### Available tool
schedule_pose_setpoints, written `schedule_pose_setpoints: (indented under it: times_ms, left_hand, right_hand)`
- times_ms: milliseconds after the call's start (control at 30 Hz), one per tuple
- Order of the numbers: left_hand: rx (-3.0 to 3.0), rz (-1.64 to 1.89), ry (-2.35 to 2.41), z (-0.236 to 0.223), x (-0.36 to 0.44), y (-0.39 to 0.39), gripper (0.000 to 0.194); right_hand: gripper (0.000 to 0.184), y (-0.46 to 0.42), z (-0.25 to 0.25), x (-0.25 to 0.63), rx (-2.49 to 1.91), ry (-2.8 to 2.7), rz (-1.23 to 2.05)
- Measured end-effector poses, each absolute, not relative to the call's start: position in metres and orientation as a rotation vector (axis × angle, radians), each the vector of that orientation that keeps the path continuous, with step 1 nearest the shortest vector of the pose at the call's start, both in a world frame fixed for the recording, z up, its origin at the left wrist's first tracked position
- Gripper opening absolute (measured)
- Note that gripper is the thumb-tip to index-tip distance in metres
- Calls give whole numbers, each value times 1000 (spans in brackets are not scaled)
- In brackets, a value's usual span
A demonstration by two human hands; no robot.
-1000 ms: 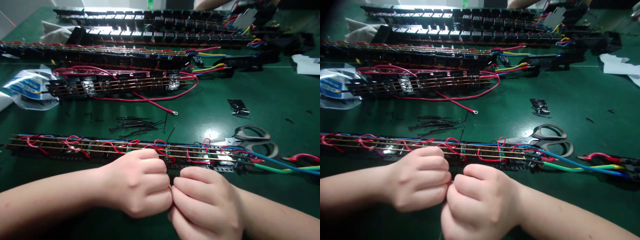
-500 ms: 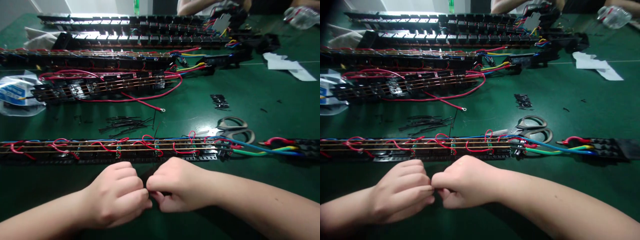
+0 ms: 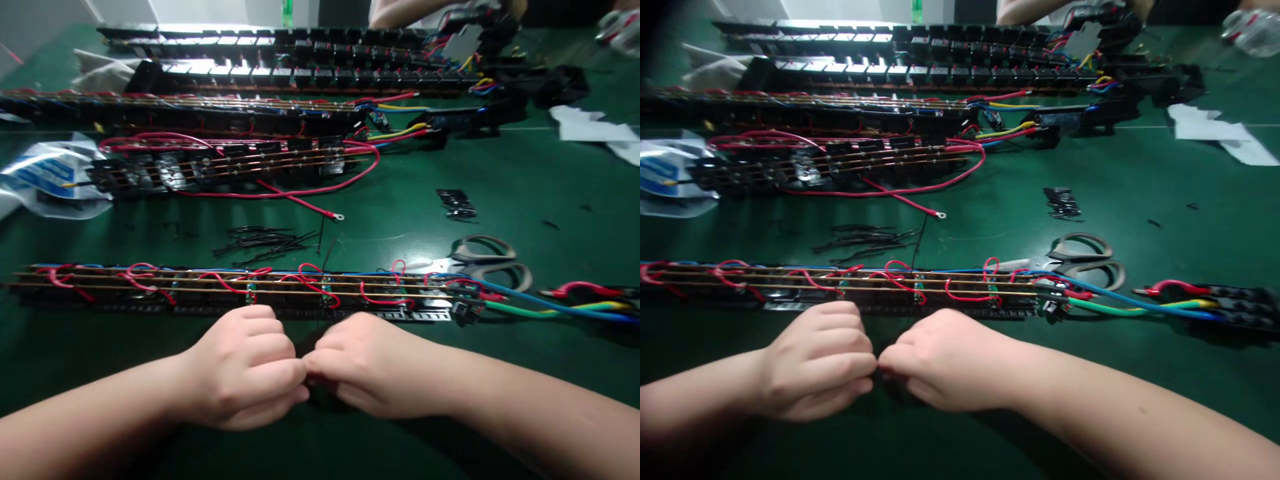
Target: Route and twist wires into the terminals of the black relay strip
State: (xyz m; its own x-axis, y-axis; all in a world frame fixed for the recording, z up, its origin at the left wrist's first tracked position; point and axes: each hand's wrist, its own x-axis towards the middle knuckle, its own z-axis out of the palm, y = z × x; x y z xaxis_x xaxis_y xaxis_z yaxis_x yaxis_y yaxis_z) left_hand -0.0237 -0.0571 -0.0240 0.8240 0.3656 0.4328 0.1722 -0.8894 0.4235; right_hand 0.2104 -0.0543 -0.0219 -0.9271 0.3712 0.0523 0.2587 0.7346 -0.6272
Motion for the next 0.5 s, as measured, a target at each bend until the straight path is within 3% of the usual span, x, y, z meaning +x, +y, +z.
schedule_pose_setpoints:
  times_ms: [167,500]
  left_hand:
    - [2633,800,451,-27,-23,-51,23]
    - [2476,1025,587,-19,-31,-50,16]
  right_hand:
    - [18,-54,-23,211,-508,-2720,926]
    - [36,-53,-16,213,-457,-2624,653]
